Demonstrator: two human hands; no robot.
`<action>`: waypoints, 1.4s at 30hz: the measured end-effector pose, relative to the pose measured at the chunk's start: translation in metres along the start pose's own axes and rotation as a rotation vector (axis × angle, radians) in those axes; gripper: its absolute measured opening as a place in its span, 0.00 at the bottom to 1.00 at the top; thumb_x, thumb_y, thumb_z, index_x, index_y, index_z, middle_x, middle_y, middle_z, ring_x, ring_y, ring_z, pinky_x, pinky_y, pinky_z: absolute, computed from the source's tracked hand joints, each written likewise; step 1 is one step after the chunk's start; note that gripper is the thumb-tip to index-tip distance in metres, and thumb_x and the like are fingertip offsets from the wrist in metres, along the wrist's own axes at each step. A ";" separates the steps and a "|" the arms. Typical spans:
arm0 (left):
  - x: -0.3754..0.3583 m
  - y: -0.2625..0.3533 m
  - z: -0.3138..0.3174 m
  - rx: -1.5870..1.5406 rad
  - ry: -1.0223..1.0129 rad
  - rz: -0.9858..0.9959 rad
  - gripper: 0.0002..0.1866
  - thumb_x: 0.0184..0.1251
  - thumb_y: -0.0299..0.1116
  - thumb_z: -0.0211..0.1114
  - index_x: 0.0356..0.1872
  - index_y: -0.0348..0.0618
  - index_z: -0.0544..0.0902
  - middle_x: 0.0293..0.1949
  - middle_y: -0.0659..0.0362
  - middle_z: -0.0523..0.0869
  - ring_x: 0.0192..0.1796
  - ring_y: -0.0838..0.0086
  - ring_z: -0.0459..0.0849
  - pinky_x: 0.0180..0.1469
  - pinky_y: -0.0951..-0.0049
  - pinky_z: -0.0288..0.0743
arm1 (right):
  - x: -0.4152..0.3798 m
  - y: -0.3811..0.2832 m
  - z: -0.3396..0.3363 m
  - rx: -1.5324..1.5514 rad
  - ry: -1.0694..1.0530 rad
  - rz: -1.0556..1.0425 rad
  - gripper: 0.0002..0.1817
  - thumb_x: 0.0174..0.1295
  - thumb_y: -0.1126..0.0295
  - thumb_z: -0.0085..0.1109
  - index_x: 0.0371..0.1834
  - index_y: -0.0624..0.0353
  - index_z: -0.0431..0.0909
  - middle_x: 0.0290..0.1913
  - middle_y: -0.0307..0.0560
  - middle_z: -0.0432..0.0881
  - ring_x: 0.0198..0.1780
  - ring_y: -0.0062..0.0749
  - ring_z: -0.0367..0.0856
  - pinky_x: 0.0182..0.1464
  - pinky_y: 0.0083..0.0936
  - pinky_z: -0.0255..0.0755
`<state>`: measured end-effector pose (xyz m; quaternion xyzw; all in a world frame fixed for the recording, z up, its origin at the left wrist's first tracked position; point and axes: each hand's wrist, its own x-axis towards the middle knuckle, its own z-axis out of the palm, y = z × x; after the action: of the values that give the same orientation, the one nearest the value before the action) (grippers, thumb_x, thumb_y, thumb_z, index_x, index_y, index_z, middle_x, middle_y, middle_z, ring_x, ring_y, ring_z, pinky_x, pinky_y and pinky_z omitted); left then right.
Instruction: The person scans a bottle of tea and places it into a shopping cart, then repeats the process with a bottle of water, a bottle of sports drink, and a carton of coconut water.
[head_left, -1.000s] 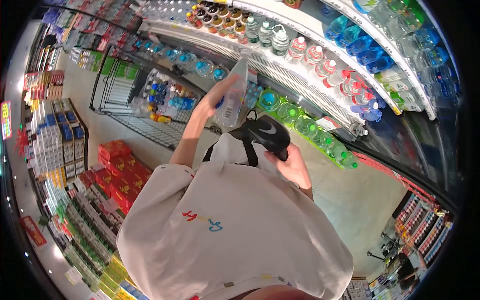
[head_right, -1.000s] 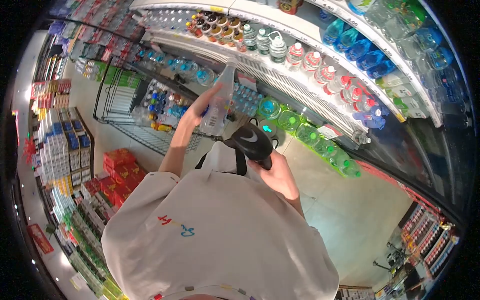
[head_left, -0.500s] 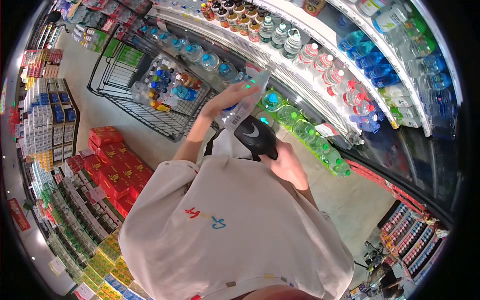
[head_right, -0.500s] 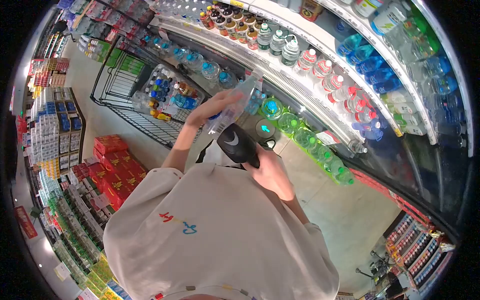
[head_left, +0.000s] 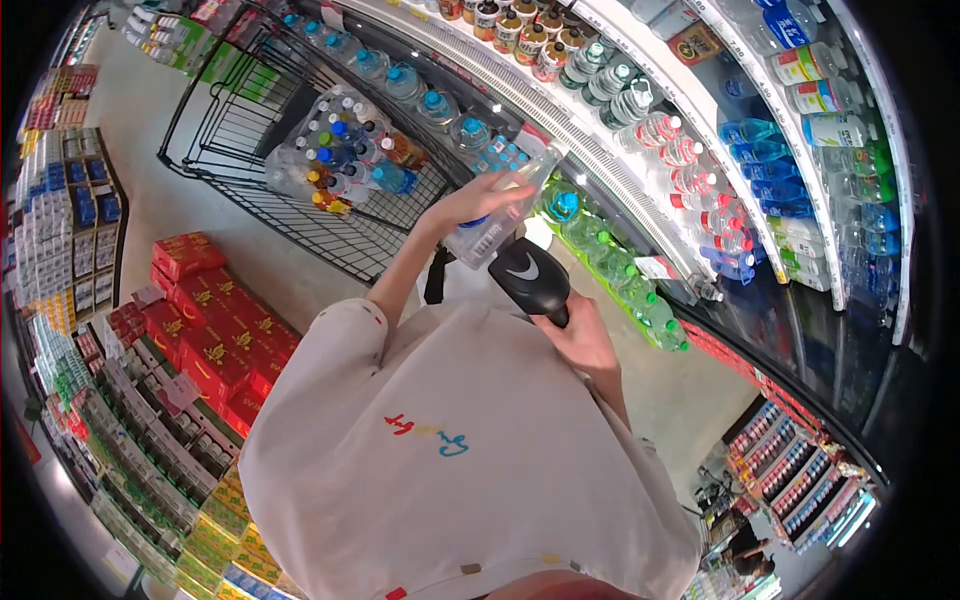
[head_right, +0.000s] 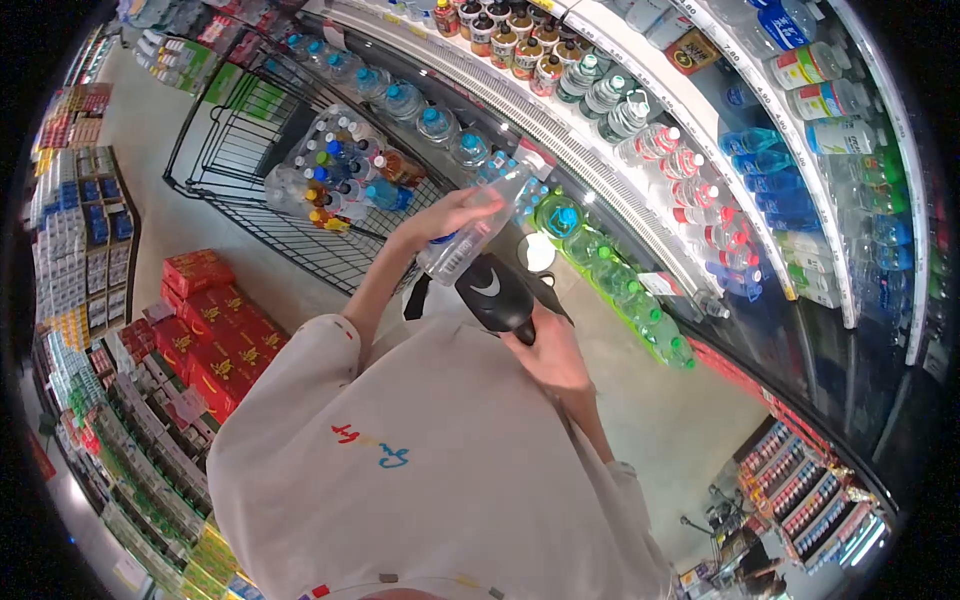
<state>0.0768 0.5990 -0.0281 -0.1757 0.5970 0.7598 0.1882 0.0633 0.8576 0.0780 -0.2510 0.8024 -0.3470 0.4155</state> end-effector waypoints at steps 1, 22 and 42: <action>0.000 -0.002 -0.008 -0.012 0.011 -0.030 0.29 0.69 0.56 0.66 0.61 0.45 0.77 0.46 0.60 0.82 0.44 0.79 0.81 0.47 0.74 0.76 | 0.003 -0.001 0.007 -0.005 0.017 -0.023 0.21 0.58 0.68 0.66 0.54 0.61 0.77 0.40 0.62 0.85 0.46 0.62 0.83 0.47 0.43 0.76; -0.012 -0.012 -0.059 -0.137 0.047 -0.046 0.39 0.63 0.59 0.69 0.67 0.43 0.73 0.50 0.55 0.84 0.48 0.73 0.83 0.53 0.69 0.77 | 0.044 -0.047 0.030 -0.019 -0.099 0.063 0.21 0.57 0.67 0.66 0.55 0.59 0.77 0.40 0.59 0.85 0.46 0.59 0.83 0.50 0.40 0.75; -0.051 -0.267 -0.186 0.257 1.360 -0.090 0.30 0.51 0.47 0.79 0.50 0.34 0.83 0.43 0.48 0.90 0.46 0.56 0.88 0.49 0.60 0.79 | 0.053 -0.049 0.031 -0.016 0.100 0.132 0.17 0.59 0.69 0.69 0.46 0.70 0.80 0.31 0.55 0.86 0.33 0.40 0.87 0.39 0.31 0.76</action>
<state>0.2615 0.4717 -0.2690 -0.6136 0.6600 0.3957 -0.1772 0.0673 0.7789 0.0767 -0.1831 0.8397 -0.3247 0.3949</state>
